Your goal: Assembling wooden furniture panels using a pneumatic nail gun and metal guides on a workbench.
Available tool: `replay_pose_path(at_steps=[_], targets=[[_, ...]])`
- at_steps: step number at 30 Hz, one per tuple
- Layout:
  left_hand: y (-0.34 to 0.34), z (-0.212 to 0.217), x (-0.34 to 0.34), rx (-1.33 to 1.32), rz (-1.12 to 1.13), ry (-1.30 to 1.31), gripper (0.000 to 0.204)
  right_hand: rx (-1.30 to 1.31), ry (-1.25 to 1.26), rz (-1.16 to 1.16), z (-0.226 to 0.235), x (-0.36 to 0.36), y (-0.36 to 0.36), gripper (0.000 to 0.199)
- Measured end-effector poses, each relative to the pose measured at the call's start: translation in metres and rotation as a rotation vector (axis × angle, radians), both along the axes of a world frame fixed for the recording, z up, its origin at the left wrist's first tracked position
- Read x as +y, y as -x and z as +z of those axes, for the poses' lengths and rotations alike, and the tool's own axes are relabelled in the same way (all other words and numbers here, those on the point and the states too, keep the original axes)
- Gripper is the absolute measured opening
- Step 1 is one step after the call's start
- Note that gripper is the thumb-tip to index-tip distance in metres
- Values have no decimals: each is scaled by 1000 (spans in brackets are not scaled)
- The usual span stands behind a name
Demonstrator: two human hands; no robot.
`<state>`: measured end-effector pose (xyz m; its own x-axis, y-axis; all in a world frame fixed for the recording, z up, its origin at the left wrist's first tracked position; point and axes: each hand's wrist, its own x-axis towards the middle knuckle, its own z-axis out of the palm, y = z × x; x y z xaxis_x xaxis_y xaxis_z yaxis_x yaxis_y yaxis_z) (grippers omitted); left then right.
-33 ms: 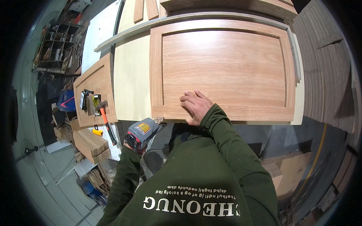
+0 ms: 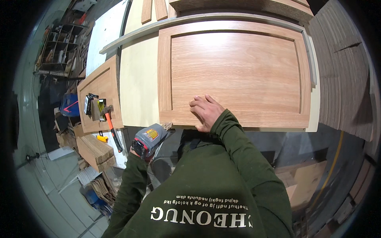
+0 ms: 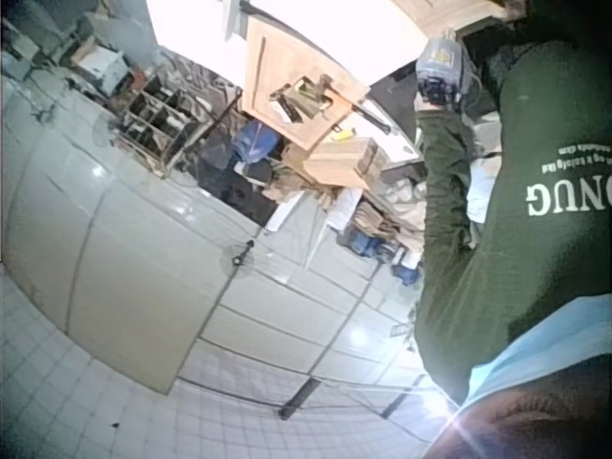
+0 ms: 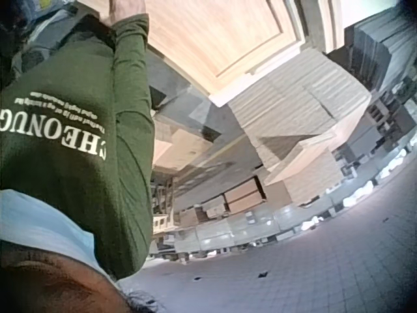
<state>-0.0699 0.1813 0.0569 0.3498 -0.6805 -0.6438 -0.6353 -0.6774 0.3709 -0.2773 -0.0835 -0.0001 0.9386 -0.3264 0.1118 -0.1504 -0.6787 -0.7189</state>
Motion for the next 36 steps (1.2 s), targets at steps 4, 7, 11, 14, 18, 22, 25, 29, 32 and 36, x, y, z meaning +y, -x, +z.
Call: replay_pose_path(at_steps=[4,7,11,14,18,22,25,29,32,36], targets=[[-15,-41,31,38,191,215,38,-1,27,9,0,-1,-1,52],[-13,-52,43,135,324,289,40,27,18,-4,1,4,1,51],[5,-51,60,183,326,255,42,18,46,-18,4,1,3,51],[11,-41,44,-7,37,314,42,37,78,-26,-1,-1,3,55],[37,10,-14,-248,-412,554,41,41,85,-38,1,3,9,56],[44,3,-33,-227,-411,524,38,77,133,-102,8,-13,55,57],[60,22,-61,-222,-392,575,37,74,152,-233,8,-36,123,54],[72,-2,-81,-122,-400,449,39,174,185,-321,18,-64,199,54],[94,1,-106,-71,-149,375,35,216,263,-304,22,-87,248,57],[115,14,-130,-66,-11,195,40,219,336,-377,23,-103,286,59]])
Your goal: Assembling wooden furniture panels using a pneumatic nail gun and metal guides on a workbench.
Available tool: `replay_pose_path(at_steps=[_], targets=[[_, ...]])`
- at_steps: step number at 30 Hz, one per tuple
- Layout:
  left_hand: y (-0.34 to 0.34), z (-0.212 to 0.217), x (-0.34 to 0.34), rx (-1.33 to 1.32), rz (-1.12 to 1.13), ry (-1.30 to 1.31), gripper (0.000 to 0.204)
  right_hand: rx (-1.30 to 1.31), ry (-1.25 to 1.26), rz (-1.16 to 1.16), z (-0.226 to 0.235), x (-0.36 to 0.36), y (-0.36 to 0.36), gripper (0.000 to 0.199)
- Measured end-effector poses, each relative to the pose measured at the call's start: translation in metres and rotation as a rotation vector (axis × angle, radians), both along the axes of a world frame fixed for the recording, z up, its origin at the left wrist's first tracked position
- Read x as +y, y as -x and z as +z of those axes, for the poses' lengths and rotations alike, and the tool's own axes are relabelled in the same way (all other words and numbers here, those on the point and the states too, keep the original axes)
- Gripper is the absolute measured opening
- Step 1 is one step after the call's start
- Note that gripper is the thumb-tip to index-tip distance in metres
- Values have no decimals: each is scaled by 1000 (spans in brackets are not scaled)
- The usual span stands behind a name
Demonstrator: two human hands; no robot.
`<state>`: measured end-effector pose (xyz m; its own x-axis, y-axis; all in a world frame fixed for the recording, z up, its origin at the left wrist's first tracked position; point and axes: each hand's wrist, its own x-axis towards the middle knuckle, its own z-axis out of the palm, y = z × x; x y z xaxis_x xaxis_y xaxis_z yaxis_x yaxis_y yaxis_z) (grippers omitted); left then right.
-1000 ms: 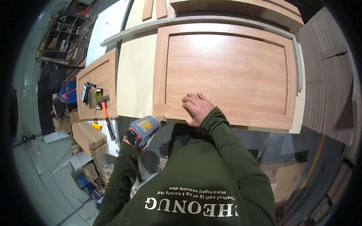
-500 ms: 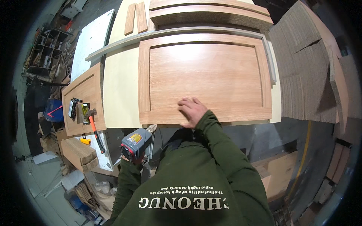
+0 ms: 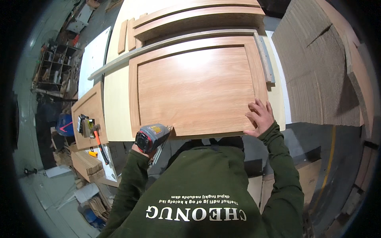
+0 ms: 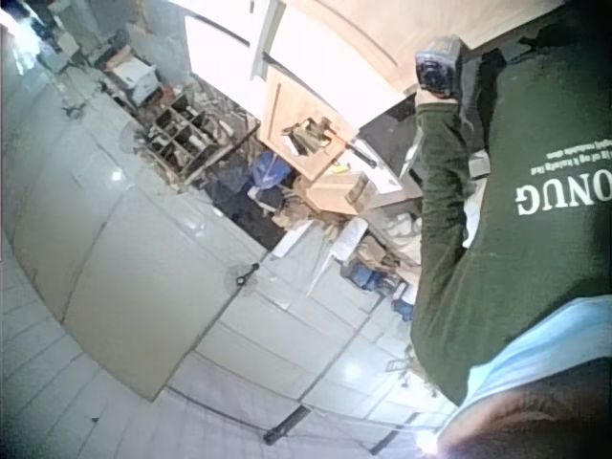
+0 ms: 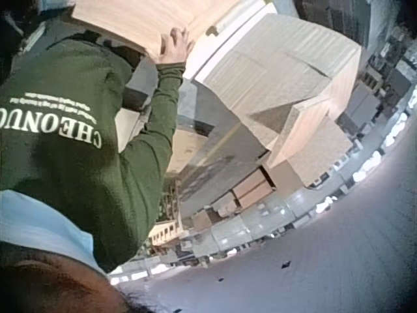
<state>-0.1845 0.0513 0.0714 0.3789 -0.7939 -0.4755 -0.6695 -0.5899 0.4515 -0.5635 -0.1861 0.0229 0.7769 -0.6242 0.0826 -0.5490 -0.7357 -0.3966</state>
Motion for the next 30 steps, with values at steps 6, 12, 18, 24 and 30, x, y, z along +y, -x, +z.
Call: replay_pose_path(at_steps=[6,12,18,24,30], targets=[[-2,-12,-1,-61,-224,124,42,-31,3,34,-16,-15,24,59],[0,-16,0,145,-4,116,29,-201,-50,75,-24,-19,26,58],[-5,-13,-12,-471,-665,460,32,-239,-68,85,-27,-16,23,57],[-1,-8,6,172,16,110,36,-233,-68,66,-28,-16,24,56],[13,-15,44,-2,-170,154,34,-252,-86,67,-29,-17,22,56]])
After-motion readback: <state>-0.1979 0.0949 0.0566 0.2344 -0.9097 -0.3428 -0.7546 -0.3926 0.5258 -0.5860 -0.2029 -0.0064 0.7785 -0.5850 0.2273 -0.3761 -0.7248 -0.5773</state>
